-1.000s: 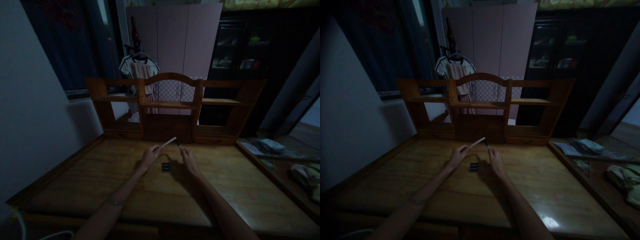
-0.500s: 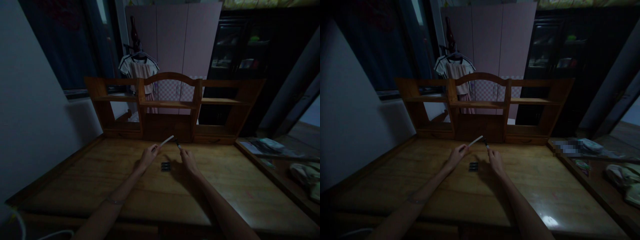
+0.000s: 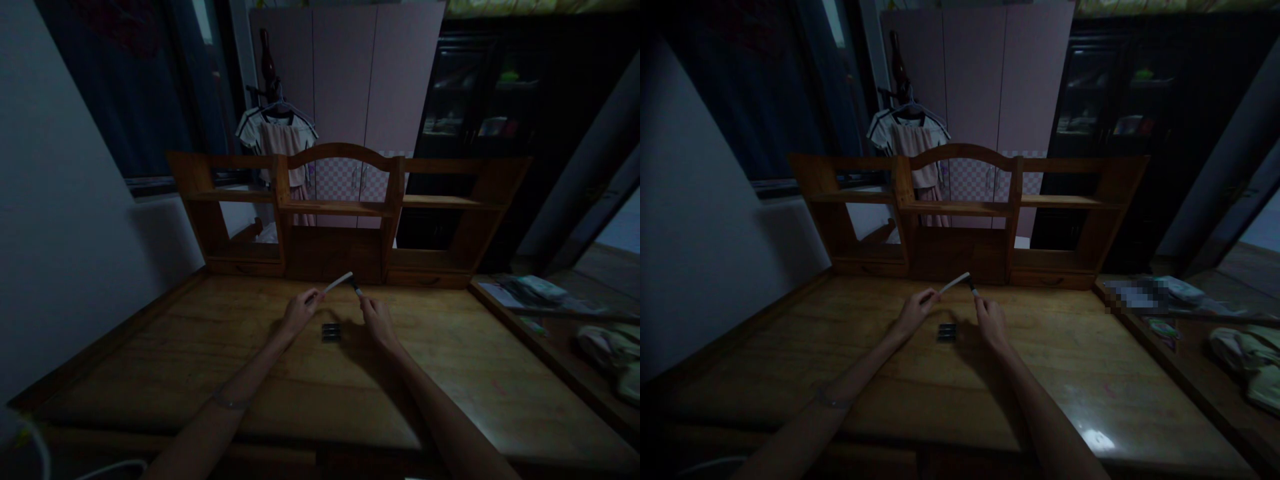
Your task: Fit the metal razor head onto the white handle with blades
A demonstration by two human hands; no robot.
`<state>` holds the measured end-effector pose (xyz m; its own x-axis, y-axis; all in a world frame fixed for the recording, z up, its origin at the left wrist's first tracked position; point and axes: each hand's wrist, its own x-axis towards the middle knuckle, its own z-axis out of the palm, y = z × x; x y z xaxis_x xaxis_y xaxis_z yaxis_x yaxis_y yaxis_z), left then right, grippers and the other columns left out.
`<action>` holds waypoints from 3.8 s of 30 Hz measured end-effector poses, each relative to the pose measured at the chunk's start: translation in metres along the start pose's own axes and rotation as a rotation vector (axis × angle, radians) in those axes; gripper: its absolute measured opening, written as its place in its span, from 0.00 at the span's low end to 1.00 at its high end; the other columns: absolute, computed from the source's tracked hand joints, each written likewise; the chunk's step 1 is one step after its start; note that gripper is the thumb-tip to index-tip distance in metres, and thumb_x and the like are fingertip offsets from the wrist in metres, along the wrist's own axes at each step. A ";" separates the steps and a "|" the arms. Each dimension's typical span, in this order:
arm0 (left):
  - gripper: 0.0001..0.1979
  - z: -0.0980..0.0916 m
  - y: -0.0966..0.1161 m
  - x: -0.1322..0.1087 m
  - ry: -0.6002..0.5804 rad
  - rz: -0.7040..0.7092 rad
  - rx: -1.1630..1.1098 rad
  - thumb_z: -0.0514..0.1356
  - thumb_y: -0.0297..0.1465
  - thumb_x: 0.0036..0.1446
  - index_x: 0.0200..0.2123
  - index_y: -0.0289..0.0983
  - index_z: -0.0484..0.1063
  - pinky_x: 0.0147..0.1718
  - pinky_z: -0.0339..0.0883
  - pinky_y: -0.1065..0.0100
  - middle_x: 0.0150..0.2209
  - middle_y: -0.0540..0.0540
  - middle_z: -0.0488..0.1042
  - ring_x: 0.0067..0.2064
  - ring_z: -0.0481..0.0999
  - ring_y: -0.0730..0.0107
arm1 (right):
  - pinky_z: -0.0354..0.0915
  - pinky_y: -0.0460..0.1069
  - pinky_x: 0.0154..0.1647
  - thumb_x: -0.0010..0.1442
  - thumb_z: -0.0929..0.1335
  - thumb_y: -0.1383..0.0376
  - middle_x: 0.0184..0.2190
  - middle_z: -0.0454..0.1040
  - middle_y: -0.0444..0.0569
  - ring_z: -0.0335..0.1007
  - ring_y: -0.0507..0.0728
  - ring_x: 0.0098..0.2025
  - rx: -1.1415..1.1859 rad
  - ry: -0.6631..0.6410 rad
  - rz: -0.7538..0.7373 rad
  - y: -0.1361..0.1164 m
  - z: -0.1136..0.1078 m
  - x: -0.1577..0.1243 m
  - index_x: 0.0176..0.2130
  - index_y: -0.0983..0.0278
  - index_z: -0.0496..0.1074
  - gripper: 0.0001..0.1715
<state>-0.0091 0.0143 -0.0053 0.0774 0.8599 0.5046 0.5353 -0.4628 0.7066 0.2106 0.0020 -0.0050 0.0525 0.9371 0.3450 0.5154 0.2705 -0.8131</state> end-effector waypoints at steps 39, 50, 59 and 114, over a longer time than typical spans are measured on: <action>0.18 -0.003 0.003 -0.001 0.056 -0.049 0.059 0.51 0.44 0.58 0.31 0.37 0.73 0.30 0.61 0.74 0.27 0.49 0.74 0.30 0.72 0.70 | 0.44 0.46 0.21 0.60 0.55 0.46 0.16 0.60 0.43 0.56 0.51 0.20 0.027 0.010 -0.034 0.000 -0.002 0.000 0.20 0.65 0.63 0.31; 0.18 -0.003 0.008 -0.003 0.035 -0.037 0.068 0.51 0.44 0.59 0.31 0.37 0.72 0.30 0.61 0.74 0.28 0.49 0.74 0.31 0.72 0.69 | 0.45 0.46 0.21 0.61 0.55 0.47 0.17 0.62 0.44 0.57 0.51 0.20 -0.017 0.012 -0.055 0.000 -0.002 0.000 0.21 0.65 0.65 0.31; 0.18 -0.002 0.006 -0.002 0.045 -0.034 0.072 0.51 0.44 0.59 0.31 0.37 0.72 0.30 0.60 0.74 0.28 0.49 0.74 0.31 0.72 0.70 | 0.44 0.46 0.22 0.62 0.55 0.48 0.18 0.62 0.44 0.57 0.51 0.21 -0.026 0.013 -0.058 0.000 -0.002 0.000 0.22 0.66 0.66 0.30; 0.18 -0.004 0.001 0.000 0.007 0.016 -0.050 0.51 0.42 0.59 0.30 0.36 0.72 0.30 0.61 0.74 0.27 0.49 0.73 0.31 0.71 0.70 | 0.43 0.46 0.20 0.61 0.55 0.46 0.16 0.58 0.42 0.53 0.50 0.19 0.040 0.025 -0.050 0.001 -0.002 0.000 0.20 0.65 0.63 0.31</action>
<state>-0.0120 0.0126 -0.0022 0.0791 0.8510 0.5192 0.4914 -0.4865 0.7224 0.2127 0.0018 -0.0051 0.0489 0.9165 0.3971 0.4837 0.3261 -0.8122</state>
